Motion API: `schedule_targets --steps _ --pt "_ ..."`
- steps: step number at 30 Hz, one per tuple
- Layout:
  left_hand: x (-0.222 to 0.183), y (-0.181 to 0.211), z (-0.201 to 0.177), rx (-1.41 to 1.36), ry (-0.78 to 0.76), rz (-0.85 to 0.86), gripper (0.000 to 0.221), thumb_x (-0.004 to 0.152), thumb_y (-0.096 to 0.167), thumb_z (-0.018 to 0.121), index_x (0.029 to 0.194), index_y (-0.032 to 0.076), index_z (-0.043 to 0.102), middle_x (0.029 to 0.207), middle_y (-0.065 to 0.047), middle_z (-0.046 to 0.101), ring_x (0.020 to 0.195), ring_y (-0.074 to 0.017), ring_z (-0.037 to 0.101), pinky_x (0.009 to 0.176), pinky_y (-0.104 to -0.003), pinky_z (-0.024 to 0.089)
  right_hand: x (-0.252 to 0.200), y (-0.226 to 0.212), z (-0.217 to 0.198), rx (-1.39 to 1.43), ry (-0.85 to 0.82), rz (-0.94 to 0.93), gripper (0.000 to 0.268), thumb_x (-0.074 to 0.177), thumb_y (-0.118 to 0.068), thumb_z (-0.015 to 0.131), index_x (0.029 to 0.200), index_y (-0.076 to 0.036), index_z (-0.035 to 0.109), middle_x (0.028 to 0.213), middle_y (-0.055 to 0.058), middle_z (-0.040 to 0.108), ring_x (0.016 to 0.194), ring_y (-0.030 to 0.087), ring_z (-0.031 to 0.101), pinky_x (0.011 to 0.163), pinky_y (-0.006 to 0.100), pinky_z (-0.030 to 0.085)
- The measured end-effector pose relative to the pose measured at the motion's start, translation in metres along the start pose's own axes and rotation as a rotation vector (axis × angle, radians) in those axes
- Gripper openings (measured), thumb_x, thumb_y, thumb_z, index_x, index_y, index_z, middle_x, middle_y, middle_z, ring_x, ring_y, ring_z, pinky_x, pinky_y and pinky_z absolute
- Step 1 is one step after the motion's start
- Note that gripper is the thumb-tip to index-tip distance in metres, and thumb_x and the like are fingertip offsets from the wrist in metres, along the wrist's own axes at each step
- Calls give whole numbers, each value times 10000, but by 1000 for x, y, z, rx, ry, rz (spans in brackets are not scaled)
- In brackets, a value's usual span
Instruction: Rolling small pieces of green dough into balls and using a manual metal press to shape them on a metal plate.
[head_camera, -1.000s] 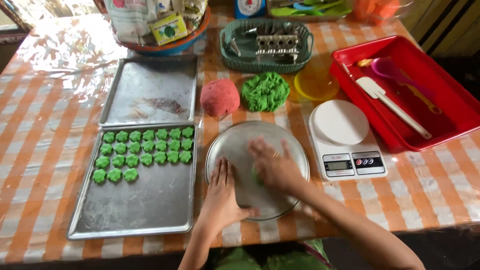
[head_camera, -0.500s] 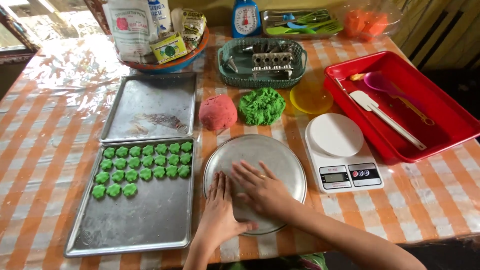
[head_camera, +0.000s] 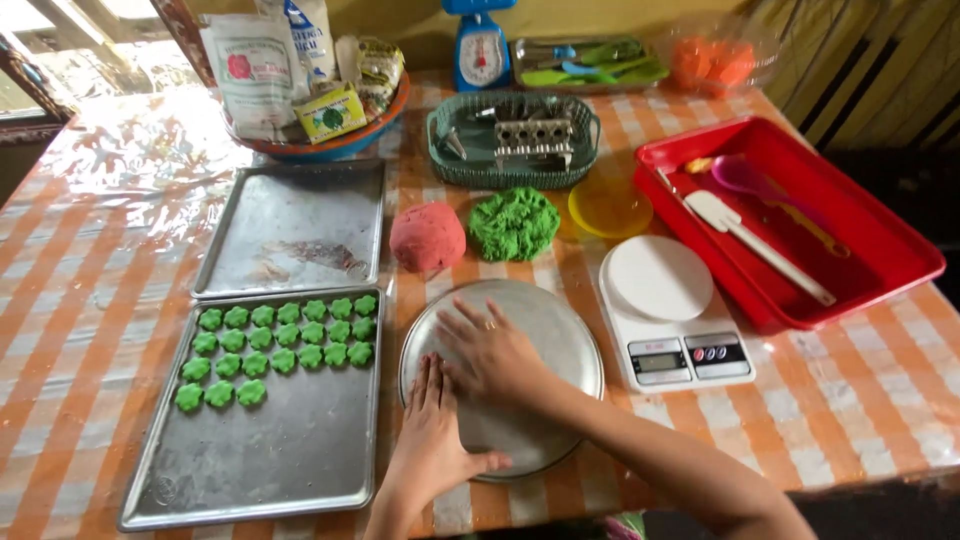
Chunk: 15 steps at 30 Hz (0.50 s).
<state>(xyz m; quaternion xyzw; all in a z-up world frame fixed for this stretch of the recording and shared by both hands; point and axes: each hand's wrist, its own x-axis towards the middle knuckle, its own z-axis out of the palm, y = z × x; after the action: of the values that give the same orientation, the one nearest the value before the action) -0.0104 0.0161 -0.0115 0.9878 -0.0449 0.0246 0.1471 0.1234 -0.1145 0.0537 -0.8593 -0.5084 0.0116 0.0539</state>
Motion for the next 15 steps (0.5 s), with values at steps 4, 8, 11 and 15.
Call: schedule_targets --steps 4,8,11,15 --pt "2 8 -22 -73 -76 -45 1634 653 851 968 1582 -96 14 1687 -271 -23 1571 -374 -76 1244 -476 5 -62 13 18 120 313 -80 576 1037 -279 513 1549 -44 395 1654 129 320 1546 316 240 1206 530 236" --pt "-3 8 -26 -83 -108 -28 1605 686 893 880 1590 -77 -23 1678 -303 -83 1566 -403 -89 1229 -516 26 -51 67 -7 98 40 228 434 995 -304 351 1379 -148 481 1672 72 234 1558 251 132 1165 691 46" --pt "-2 2 -10 -41 -76 -6 1612 678 936 853 1590 -73 -11 1677 -309 -89 1567 -405 -96 1227 -518 20 -4 89 -33 198 -11 412 649 1031 -475 270 1550 -93 346 1677 104 206 1561 279 131 1201 649 7" --pt "1 -2 3 -28 -34 -54 1669 598 902 968 1604 -27 14 1699 -251 -43 1574 -380 -60 1222 -520 65 18 7 -115 488 -221 318 630 924 -207 625 1507 -234 388 1258 122 655 1001 290 682 828 449 540"
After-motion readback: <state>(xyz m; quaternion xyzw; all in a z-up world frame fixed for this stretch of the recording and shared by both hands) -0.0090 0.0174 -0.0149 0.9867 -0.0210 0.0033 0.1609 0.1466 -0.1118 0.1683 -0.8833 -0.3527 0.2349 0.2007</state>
